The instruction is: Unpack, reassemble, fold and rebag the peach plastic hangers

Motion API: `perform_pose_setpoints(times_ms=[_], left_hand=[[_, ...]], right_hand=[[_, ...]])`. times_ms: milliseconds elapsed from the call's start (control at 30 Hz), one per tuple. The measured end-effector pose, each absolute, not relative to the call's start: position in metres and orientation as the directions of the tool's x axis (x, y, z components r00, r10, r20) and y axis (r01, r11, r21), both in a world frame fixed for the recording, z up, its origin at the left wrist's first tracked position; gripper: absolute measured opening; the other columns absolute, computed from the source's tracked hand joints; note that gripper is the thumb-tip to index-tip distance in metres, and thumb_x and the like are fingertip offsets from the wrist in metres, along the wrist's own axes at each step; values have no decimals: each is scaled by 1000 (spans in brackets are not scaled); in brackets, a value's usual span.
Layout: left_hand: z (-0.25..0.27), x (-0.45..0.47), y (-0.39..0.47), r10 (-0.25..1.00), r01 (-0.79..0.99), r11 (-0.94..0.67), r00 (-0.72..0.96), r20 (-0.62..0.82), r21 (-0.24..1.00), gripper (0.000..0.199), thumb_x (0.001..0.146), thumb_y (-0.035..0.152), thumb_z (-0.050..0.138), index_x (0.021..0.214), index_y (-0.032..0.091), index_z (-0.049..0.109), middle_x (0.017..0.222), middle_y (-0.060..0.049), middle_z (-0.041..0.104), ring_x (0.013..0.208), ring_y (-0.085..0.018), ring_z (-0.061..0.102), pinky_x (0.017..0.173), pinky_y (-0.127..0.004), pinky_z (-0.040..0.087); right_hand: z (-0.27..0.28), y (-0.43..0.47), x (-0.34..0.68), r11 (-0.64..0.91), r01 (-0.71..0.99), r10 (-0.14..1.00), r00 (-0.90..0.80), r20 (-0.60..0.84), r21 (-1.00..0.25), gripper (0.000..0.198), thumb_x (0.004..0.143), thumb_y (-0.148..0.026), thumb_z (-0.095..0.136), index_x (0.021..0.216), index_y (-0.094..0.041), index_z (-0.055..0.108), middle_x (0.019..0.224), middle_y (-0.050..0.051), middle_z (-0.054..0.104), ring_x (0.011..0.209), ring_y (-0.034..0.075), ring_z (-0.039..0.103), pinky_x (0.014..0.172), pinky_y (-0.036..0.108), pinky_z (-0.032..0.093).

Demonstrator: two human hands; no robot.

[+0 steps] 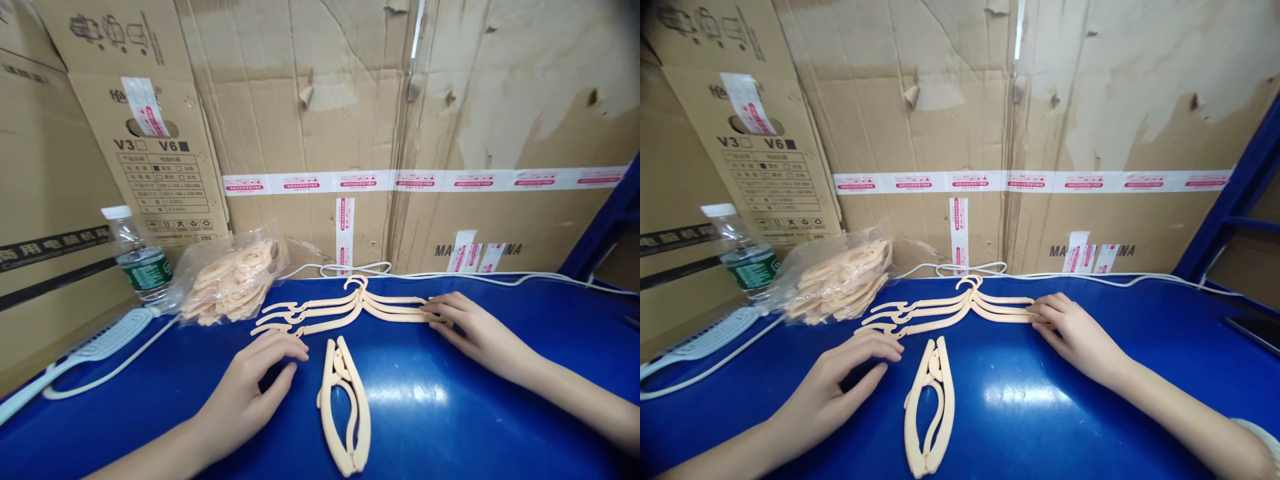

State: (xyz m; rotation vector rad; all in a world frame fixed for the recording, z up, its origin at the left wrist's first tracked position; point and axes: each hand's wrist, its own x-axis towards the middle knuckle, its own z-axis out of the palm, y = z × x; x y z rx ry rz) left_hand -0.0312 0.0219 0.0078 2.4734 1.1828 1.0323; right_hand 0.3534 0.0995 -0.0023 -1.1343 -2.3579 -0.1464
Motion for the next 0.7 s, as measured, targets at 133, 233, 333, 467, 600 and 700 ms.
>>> perform_pose_setpoints(times_ms=[133,233,333,467,600,700], left_hand=[[9,-29,19,686,534,-722,471,555,439,23,93,10,45,98,22,64,101,-7,69,97,-21,64,85,-35,53],[10,-26,17,642,481,-765,527,556,428,25,93,8,44,99,22,64,99,-7,69,94,-20,64,83,-34,52],[10,-25,17,622,451,-783,564,543,429,27,92,6,44,102,21,63,100,-8,67,94,-20,63,82,-32,52],[10,-24,17,652,459,-758,551,522,463,28,91,5,44,104,22,63,104,-7,66,97,-19,62,87,-32,50],[12,-24,16,736,473,-675,476,481,565,24,91,10,47,103,23,63,105,-3,67,100,-18,62,90,-31,49],[12,-24,16,828,499,-555,401,391,665,21,89,15,50,101,23,65,103,-2,70,94,-18,64,86,-30,50]], right_hand=[[-6,100,353,645,751,714,-527,461,-142,24,97,-32,47,105,-20,67,109,12,66,107,29,59,92,48,50],[-4,99,351,638,750,734,-522,436,-175,21,97,-32,48,99,-21,65,105,12,66,103,28,59,89,48,49],[-2,96,348,626,754,750,-511,420,-199,20,97,-32,46,92,-21,62,98,10,65,96,27,59,83,45,50],[-1,92,345,624,745,757,-502,418,-236,20,97,-33,44,89,-22,59,93,10,63,90,25,59,79,42,50],[-2,91,346,600,734,790,-482,380,-317,20,96,-36,45,89,-22,57,92,9,64,84,23,60,74,38,51],[-2,91,347,553,738,830,-452,326,-386,22,97,-40,43,88,-23,54,84,6,64,74,21,60,67,35,50]])
